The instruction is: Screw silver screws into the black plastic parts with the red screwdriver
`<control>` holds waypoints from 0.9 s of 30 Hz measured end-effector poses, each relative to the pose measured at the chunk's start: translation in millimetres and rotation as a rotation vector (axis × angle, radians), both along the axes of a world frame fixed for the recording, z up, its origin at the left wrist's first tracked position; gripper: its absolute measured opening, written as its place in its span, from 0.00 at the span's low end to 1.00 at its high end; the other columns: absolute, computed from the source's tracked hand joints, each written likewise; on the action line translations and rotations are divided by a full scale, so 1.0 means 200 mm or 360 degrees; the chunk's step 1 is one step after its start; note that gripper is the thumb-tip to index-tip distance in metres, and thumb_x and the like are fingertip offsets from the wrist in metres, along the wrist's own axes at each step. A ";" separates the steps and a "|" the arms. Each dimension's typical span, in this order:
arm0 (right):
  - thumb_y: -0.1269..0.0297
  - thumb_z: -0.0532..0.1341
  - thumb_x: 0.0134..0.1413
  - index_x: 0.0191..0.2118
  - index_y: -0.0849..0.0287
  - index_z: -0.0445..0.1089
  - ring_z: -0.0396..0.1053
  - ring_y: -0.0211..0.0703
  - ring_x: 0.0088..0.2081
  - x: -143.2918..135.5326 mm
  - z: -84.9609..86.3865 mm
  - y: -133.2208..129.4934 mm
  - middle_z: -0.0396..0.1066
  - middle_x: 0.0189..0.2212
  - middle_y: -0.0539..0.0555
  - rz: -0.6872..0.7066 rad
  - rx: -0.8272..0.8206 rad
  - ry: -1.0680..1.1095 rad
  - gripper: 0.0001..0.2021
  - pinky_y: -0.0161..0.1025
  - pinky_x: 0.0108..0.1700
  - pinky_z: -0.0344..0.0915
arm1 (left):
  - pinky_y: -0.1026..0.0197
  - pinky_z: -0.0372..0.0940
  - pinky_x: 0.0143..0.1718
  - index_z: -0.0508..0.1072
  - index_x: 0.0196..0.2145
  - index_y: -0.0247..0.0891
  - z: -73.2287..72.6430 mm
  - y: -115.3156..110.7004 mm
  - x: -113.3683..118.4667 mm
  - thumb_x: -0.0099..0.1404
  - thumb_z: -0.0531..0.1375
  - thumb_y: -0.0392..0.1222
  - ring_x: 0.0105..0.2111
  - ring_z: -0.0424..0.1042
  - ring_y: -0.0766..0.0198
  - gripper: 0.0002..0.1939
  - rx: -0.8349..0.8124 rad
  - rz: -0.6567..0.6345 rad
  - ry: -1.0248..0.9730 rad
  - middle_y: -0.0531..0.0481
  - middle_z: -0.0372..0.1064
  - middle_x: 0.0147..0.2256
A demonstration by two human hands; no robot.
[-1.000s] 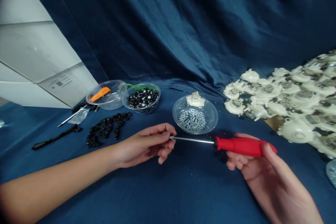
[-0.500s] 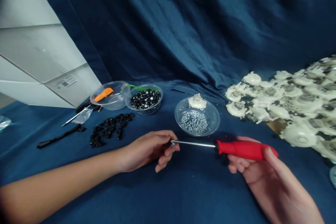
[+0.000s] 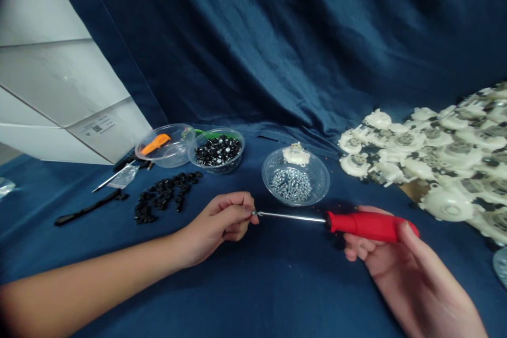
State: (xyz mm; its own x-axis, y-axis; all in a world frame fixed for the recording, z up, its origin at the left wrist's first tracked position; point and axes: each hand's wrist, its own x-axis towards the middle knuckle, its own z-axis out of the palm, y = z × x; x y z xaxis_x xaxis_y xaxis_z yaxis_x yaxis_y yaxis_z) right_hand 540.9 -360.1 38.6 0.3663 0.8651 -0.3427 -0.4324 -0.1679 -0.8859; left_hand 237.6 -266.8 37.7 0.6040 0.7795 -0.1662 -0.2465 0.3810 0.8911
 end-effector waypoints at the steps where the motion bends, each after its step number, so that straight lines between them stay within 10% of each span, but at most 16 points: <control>1: 0.42 0.68 0.56 0.48 0.54 0.85 0.79 0.55 0.34 0.00 0.00 0.00 0.82 0.38 0.65 -0.0006 -0.0010 -0.0011 0.23 0.45 0.40 0.82 | 0.64 0.40 0.23 0.71 0.30 0.35 0.00 0.00 0.00 0.70 0.62 0.39 0.21 0.46 0.73 0.10 0.0033 0.0064 0.0009 0.54 0.65 0.27; 8: 0.41 0.70 0.52 0.50 0.53 0.84 0.80 0.59 0.39 -0.02 -0.01 0.00 0.82 0.46 0.67 -0.0038 -0.0013 -0.0028 0.26 0.45 0.38 0.82 | 0.65 0.42 0.22 0.71 0.30 0.35 -0.01 -0.01 0.00 0.71 0.61 0.40 0.21 0.49 0.73 0.11 0.0156 0.0102 0.0108 0.52 0.68 0.28; 14: 0.40 0.69 0.51 0.51 0.54 0.83 0.81 0.60 0.37 -0.01 -0.02 -0.01 0.83 0.45 0.68 -0.0040 -0.0049 -0.0089 0.27 0.47 0.38 0.83 | 0.64 0.42 0.23 0.74 0.32 0.35 -0.01 -0.01 0.00 0.75 0.60 0.44 0.21 0.44 0.71 0.14 0.0149 0.0082 0.0116 0.62 0.48 0.20; 27: 0.40 0.66 0.57 0.54 0.50 0.82 0.82 0.61 0.43 -0.03 -0.01 -0.03 0.83 0.46 0.64 -0.0008 0.0018 -0.0206 0.25 0.46 0.45 0.82 | 0.65 0.44 0.23 0.70 0.32 0.37 -0.03 -0.01 0.00 0.75 0.62 0.48 0.21 0.46 0.71 0.15 0.0238 0.0098 0.0194 0.60 0.54 0.22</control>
